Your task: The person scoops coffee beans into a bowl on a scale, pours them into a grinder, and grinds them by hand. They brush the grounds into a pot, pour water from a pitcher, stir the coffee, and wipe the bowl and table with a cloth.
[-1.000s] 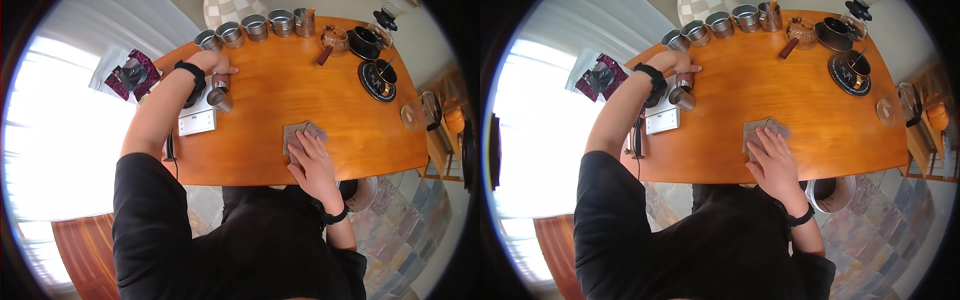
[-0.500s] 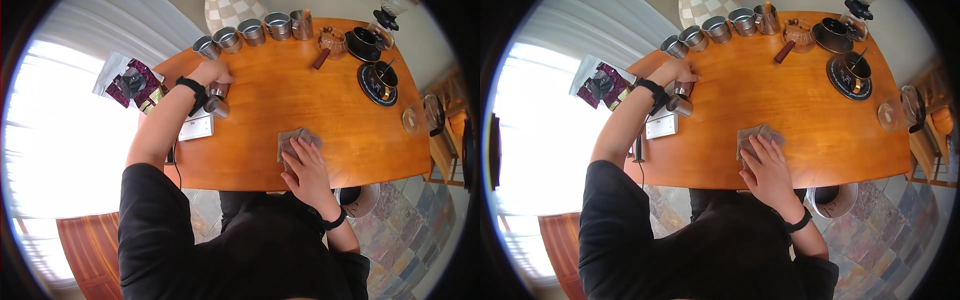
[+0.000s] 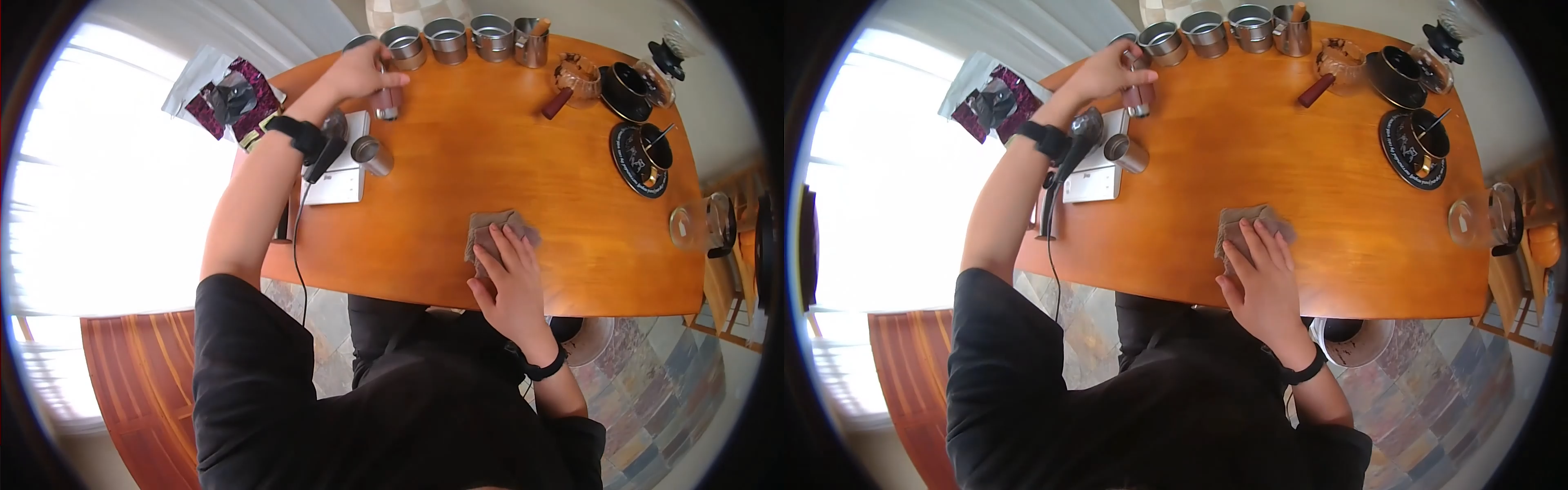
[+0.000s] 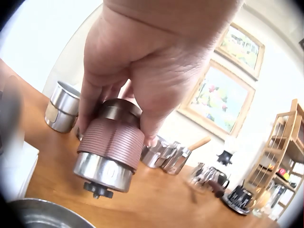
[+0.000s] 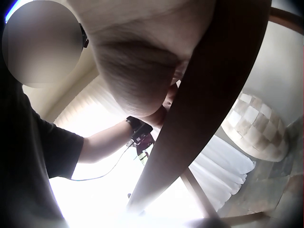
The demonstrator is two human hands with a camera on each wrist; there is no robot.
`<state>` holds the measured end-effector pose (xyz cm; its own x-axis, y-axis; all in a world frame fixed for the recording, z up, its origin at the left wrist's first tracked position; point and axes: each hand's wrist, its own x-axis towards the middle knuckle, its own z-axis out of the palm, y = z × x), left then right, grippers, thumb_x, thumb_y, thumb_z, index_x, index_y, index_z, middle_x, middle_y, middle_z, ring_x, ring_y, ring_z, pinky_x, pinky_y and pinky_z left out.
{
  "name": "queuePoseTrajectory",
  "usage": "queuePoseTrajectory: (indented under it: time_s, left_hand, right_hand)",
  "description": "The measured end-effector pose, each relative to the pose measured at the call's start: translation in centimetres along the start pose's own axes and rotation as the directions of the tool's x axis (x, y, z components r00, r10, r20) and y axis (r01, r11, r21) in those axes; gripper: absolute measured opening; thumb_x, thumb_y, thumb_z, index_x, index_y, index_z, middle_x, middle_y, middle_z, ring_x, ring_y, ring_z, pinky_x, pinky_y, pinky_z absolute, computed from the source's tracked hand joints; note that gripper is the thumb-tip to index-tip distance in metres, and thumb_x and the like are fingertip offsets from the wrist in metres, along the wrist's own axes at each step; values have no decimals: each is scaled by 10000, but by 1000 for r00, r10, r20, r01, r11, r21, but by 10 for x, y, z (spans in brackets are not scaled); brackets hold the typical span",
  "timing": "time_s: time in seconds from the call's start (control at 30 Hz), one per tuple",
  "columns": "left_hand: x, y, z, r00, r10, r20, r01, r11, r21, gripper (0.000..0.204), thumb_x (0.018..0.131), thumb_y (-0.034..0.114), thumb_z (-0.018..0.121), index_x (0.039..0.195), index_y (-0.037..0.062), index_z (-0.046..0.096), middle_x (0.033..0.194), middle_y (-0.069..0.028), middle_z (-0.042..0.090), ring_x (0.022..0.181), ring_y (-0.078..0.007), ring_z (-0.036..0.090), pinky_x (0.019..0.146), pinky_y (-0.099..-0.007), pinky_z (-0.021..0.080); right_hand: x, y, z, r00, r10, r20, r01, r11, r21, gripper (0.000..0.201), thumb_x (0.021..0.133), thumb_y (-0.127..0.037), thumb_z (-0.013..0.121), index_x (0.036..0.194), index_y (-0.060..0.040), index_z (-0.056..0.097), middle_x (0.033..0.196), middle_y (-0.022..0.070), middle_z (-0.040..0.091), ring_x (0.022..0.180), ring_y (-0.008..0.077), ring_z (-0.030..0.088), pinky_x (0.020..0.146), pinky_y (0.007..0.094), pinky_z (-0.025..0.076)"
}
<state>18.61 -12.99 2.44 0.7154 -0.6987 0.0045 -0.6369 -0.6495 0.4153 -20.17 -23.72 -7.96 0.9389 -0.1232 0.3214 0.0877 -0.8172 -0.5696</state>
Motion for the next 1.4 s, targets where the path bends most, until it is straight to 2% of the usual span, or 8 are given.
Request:
queuePoseTrajectory:
  time_s: [0.2, 0.33, 0.53, 0.6, 0.87, 1.1, 1.2, 1.4]
  left_hand:
    - [-88, 17, -31, 969, 156, -194, -175, 981, -86, 579, 790, 311, 779, 1259, 46, 569, 1009, -130, 650, 909, -222, 636, 817, -324, 504]
    - [-126, 25, -25, 990, 19, -142, -22, 1000, -21, 424, 835, 186, 747, 1185, -2, 598, 1156, -132, 614, 888, -171, 650, 805, -304, 512]
    - [-131, 4, -6, 963, 170, -211, -175, 984, -6, 343, 838, 168, 731, 1129, 20, 626, 1054, -94, 615, 1005, -203, 610, 856, -318, 485]
    - [-133, 7, -5, 942, 245, -230, -244, 969, 32, 326, 808, 165, 739, 1082, 23, 634, 1007, -124, 618, 919, -271, 628, 807, -339, 509]
    - [-125, 10, -4, 912, 381, -152, -370, 924, 95, 265, 819, 147, 698, 1033, 19, 608, 944, -131, 576, 824, -265, 612, 719, -333, 511]
    - [-113, 10, 13, 926, 372, -58, -368, 927, 71, 228, 807, 165, 713, 964, 33, 612, 907, -107, 583, 721, -243, 602, 642, -348, 488]
    - [-112, 7, 16, 973, 231, -21, -230, 972, 56, 166, 823, 115, 692, 928, 15, 610, 909, -109, 609, 826, -267, 626, 733, -334, 498]
    - [-112, -2, 23, 934, 338, -117, -332, 941, 73, 151, 808, 123, 704, 895, 26, 628, 857, -101, 615, 776, -262, 626, 681, -329, 498]
  right_hand:
    - [0, -1, 1, 1000, -11, -2, 11, 999, -32, 435, 786, -194, 697, 1185, -35, 627, 1413, 197, 453, 1326, 365, 399, 1108, 498, 282]
    - [-2, -1, 3, 1000, -13, -26, 13, 1000, -22, 429, 787, -186, 693, 1183, -34, 628, 1413, 196, 454, 1326, 364, 400, 1108, 497, 285]
    - [-2, -2, 3, 998, 6, -57, -6, 1000, -9, 417, 790, -166, 686, 1181, -33, 628, 1405, 182, 465, 1321, 363, 404, 1105, 497, 297]
    - [-3, -2, 3, 999, 22, -48, -21, 1000, 2, 414, 788, -166, 690, 1177, -37, 632, 1400, 169, 474, 1318, 352, 411, 1105, 491, 301]
    - [0, -2, 2, 998, 37, -41, -37, 999, -3, 401, 784, -166, 693, 1162, -43, 641, 1388, 158, 490, 1313, 336, 421, 1109, 486, 304]
    - [2, -4, 2, 997, 69, -23, -69, 998, -4, 411, 771, -160, 701, 1162, -50, 646, 1384, 150, 499, 1305, 338, 432, 1102, 485, 313]
    - [5, -6, 2, 996, 91, -17, -91, 996, -7, 413, 761, -157, 707, 1156, -48, 651, 1387, 150, 499, 1310, 340, 427, 1099, 487, 313]
    - [7, -9, 4, 994, 108, -4, -108, 993, -49, 407, 753, -152, 712, 1144, -49, 661, 1393, 155, 498, 1316, 345, 425, 1101, 485, 309]
